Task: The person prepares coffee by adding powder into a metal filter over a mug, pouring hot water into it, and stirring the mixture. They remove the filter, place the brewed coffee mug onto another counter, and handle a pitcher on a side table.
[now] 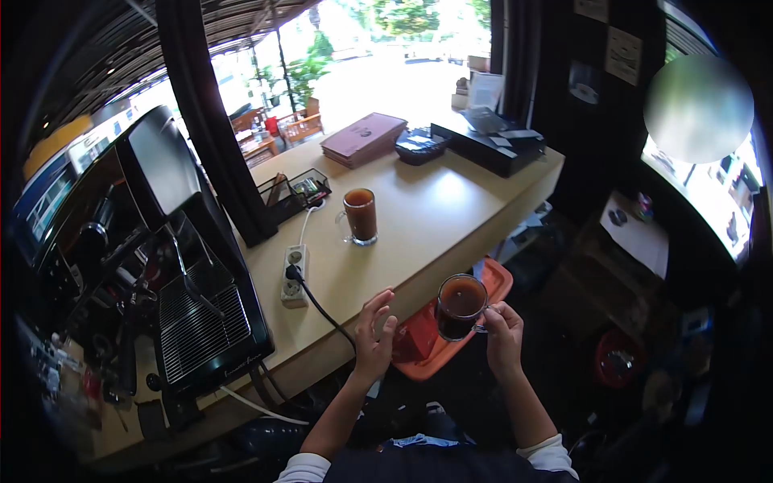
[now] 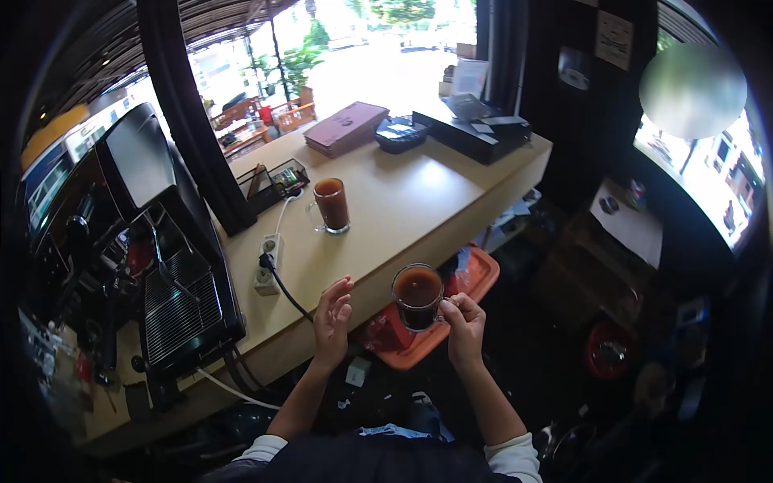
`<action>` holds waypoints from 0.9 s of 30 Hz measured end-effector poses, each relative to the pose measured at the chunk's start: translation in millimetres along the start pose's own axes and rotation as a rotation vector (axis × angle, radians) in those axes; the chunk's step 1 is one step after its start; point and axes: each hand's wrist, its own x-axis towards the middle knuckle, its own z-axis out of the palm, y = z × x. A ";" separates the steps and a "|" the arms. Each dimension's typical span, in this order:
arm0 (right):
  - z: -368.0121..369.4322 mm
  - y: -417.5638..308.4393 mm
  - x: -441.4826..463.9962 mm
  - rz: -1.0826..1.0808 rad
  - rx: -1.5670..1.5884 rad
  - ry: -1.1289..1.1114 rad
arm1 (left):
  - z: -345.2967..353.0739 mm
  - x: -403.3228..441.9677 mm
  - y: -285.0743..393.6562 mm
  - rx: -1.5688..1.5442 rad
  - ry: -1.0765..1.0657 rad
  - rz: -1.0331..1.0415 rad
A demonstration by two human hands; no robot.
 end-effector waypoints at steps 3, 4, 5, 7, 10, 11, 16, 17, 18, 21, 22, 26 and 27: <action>-1.8 4.2 52.9 0.078 0.036 -0.052 | 8.6 29.8 -17.6 0.054 0.114 0.021; -2.1 4.1 70.0 0.092 0.042 -0.082 | 10.9 40.3 -20.5 0.084 0.161 0.032; -1.8 4.9 86.6 0.110 0.058 -0.118 | 12.5 49.9 -23.6 0.107 0.189 -0.001; -0.2 14.0 121.7 0.103 0.066 -0.177 | 14.4 69.3 -31.7 0.143 0.256 0.000; 2.2 26.9 168.8 0.124 0.038 -0.246 | 10.0 95.9 -47.3 0.189 0.335 -0.013; 13.9 24.8 179.7 0.126 0.002 -0.218 | 8.0 104.5 -50.0 0.211 0.368 -0.013; 26.4 61.2 246.2 0.182 0.013 -0.305 | -0.5 136.4 -62.3 0.337 0.466 -0.025; 30.9 68.1 255.8 0.179 0.022 -0.320 | -2.2 142.3 -64.8 0.344 0.471 -0.029; 34.8 74.5 264.1 0.177 0.028 -0.332 | -3.5 147.3 -67.4 0.375 0.484 -0.029; 45.1 89.7 282.8 0.196 0.044 -0.364 | -8.9 155.0 -76.2 0.404 0.501 -0.054; 47.0 94.7 287.8 0.202 0.043 -0.377 | -10.2 158.1 -78.9 0.398 0.506 -0.069; 50.1 119.3 305.8 0.234 0.055 -0.397 | -14.2 162.5 -88.5 0.387 0.496 -0.069; 51.1 123.4 307.6 0.242 0.056 -0.398 | -14.3 162.1 -89.5 0.380 0.482 -0.079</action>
